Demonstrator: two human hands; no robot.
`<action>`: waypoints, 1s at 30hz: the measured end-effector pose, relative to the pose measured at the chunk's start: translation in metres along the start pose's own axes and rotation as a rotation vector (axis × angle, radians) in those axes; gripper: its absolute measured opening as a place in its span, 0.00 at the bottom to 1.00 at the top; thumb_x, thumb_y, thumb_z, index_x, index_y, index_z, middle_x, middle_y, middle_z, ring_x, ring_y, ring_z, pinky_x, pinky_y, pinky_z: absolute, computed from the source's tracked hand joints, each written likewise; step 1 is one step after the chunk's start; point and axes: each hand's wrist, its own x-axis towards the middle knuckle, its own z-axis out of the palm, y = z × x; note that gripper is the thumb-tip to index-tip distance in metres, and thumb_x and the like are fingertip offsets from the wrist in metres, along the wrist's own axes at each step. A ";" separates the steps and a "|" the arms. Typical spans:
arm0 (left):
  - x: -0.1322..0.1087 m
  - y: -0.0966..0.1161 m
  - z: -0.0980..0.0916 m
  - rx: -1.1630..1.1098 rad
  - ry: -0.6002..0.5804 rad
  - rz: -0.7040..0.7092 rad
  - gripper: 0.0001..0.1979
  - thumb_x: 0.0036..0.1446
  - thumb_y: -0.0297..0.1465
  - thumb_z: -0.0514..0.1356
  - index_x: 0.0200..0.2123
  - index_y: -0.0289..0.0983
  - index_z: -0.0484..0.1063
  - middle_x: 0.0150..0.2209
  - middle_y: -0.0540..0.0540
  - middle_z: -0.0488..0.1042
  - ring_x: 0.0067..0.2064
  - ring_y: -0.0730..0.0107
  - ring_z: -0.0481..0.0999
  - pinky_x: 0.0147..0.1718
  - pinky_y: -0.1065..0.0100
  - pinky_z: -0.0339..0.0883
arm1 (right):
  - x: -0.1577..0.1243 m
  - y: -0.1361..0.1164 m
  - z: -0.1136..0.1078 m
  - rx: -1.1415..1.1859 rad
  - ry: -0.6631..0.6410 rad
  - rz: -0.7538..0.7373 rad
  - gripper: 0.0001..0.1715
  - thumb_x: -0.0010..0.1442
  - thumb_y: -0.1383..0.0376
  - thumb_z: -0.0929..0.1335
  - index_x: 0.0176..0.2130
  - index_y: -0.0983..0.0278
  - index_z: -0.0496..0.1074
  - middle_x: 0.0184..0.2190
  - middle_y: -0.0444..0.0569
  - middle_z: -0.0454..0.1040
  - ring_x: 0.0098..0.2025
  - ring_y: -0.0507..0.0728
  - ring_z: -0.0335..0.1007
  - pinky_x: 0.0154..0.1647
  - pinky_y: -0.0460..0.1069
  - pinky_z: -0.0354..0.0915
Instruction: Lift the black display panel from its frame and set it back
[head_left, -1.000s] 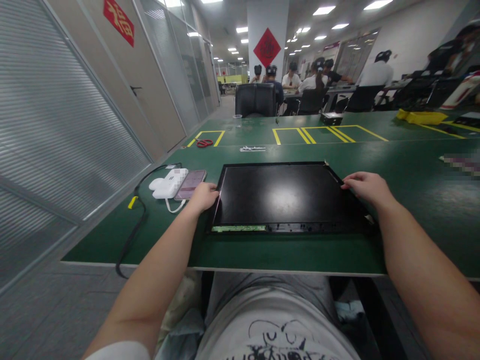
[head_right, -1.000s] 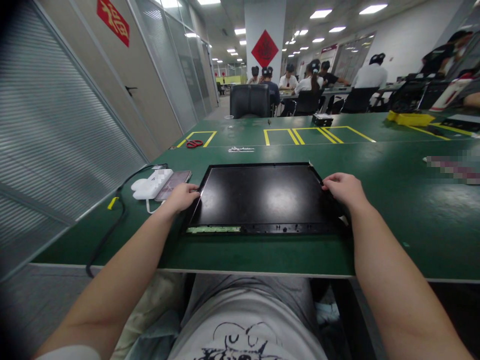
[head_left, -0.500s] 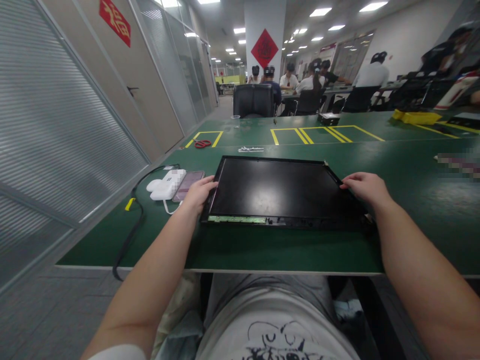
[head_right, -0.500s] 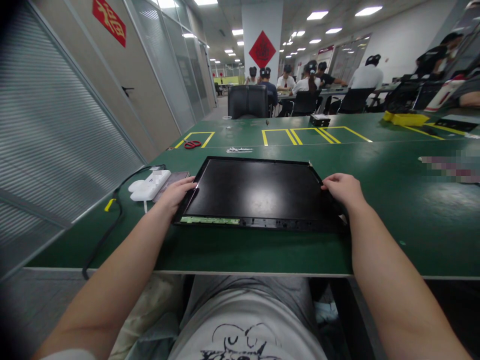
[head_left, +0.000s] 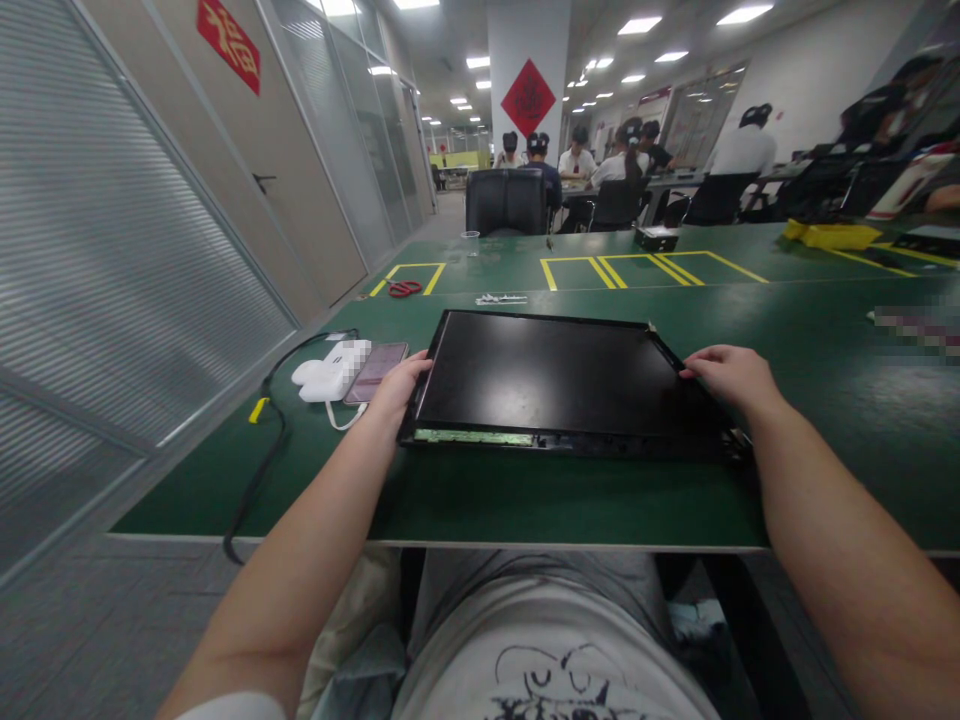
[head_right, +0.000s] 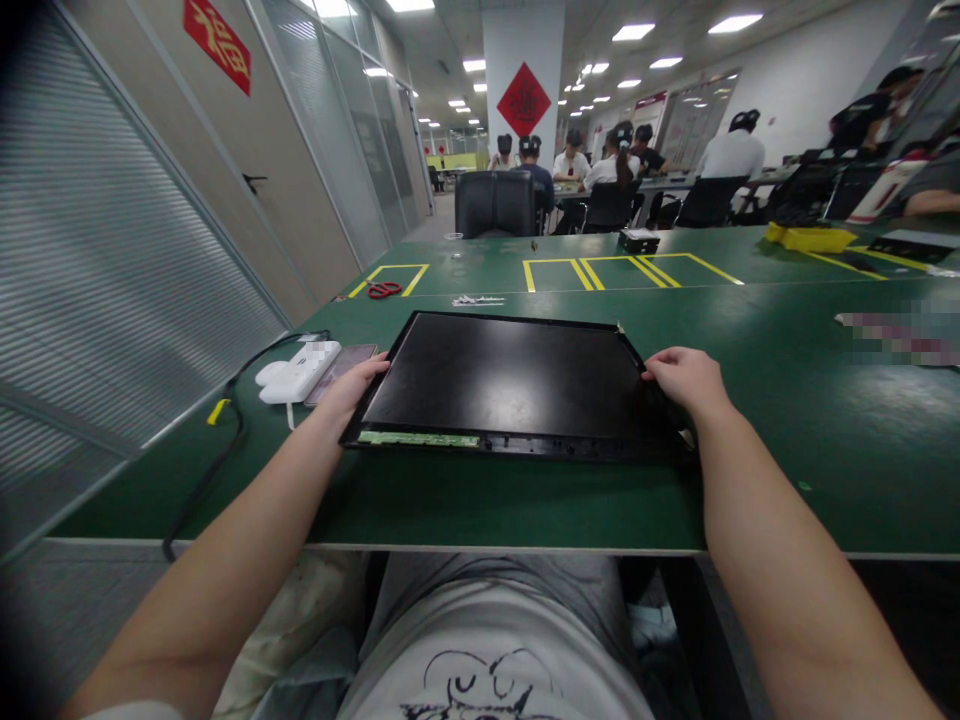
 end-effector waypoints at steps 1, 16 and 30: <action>-0.001 0.001 0.001 -0.010 -0.008 -0.023 0.31 0.53 0.21 0.68 0.62 0.34 0.75 0.28 0.49 0.83 0.22 0.64 0.82 0.22 0.69 0.76 | 0.000 0.000 0.000 0.001 -0.003 0.004 0.04 0.55 0.65 0.71 0.29 0.59 0.78 0.31 0.52 0.83 0.47 0.64 0.79 0.51 0.56 0.71; -0.014 0.001 0.005 0.073 -0.035 0.043 0.34 0.51 0.23 0.76 0.62 0.34 0.76 0.34 0.44 0.86 0.26 0.65 0.84 0.27 0.69 0.79 | 0.005 0.007 0.004 0.028 0.020 -0.020 0.04 0.54 0.65 0.72 0.28 0.58 0.78 0.28 0.50 0.82 0.45 0.64 0.79 0.50 0.57 0.73; -0.020 0.002 0.005 0.089 -0.020 0.063 0.22 0.48 0.17 0.69 0.48 0.33 0.81 0.34 0.44 0.86 0.32 0.63 0.85 0.32 0.67 0.79 | 0.002 0.004 0.003 0.016 0.004 0.000 0.03 0.57 0.65 0.72 0.30 0.58 0.78 0.31 0.49 0.83 0.49 0.64 0.78 0.55 0.57 0.70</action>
